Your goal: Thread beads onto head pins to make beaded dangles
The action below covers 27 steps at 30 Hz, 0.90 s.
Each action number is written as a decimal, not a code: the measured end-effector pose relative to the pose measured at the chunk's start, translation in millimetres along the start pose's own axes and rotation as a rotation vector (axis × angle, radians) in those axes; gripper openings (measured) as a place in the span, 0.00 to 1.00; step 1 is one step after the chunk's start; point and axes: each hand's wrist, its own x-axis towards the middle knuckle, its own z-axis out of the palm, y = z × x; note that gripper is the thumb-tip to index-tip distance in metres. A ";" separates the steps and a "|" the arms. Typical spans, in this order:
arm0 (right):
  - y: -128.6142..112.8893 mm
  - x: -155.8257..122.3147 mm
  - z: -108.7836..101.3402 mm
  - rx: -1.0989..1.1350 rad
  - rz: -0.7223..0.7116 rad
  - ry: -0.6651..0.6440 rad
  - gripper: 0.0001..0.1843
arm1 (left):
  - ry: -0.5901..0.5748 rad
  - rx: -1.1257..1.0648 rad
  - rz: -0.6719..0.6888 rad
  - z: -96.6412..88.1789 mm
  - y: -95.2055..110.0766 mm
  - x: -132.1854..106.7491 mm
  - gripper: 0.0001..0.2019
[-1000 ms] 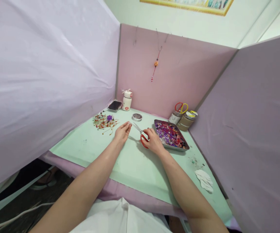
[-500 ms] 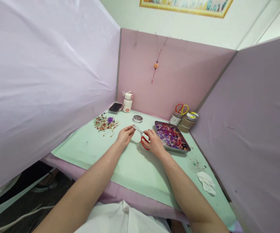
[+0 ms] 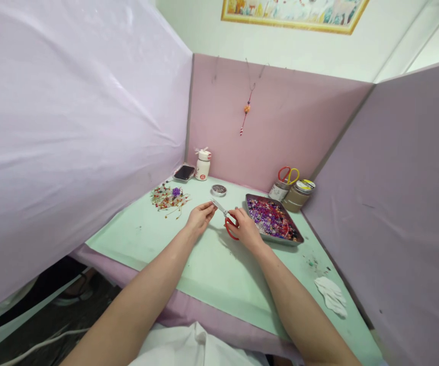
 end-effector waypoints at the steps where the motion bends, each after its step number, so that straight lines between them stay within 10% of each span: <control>1: 0.0 -0.1 -0.1 0.002 -0.003 0.002 0.11 | -0.003 -0.002 0.001 -0.1 0.0 0.0 0.09; 27: -1.9 -6.7 22.0 -0.021 0.186 -0.045 0.16 | -0.161 -0.086 0.002 2.4 4.0 -1.0 0.07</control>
